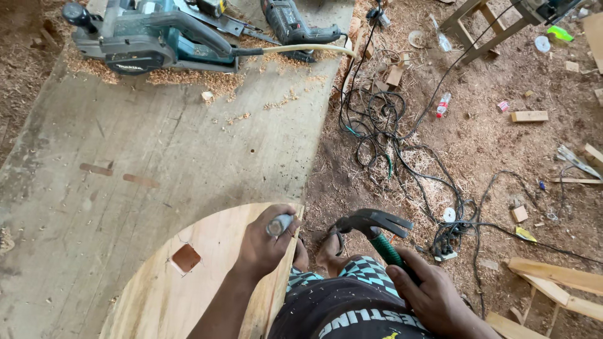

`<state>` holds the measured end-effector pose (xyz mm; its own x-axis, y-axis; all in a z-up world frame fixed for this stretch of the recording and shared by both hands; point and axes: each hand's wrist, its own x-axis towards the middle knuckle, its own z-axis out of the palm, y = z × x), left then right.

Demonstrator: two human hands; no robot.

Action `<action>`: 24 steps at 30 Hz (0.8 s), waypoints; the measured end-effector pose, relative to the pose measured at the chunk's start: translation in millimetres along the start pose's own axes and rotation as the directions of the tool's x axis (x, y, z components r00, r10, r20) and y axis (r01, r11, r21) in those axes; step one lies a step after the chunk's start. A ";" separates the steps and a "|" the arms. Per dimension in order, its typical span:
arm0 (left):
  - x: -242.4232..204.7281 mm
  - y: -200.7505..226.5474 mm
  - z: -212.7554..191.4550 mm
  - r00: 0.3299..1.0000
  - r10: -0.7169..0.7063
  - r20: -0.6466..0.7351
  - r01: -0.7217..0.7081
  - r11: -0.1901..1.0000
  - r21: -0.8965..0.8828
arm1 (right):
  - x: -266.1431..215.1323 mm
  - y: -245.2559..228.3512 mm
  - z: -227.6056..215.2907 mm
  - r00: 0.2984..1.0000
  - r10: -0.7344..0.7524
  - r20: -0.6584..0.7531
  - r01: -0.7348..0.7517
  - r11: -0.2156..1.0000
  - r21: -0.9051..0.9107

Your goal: The person uses a hammer and chisel to carve square holes into a large circular wooden board. They repeatedly strike the chisel to remove wood and refine the edges of the holes.

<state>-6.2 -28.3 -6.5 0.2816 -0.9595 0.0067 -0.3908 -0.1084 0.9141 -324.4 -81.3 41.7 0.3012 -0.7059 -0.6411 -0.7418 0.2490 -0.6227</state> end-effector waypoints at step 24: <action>26.8 -16.5 16.3 0.986 -0.089 -0.142 0.111 0.982 0.153 | 9.0 18.4 3.9 0.996 0.071 0.048 -0.075 0.995 0.068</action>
<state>-6.4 -56.5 -28.1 0.4368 -0.8994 -0.0174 -0.4865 -0.2524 0.8364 -333.0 -80.5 22.7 0.2760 -0.6535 -0.7048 -0.7195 0.3457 -0.6023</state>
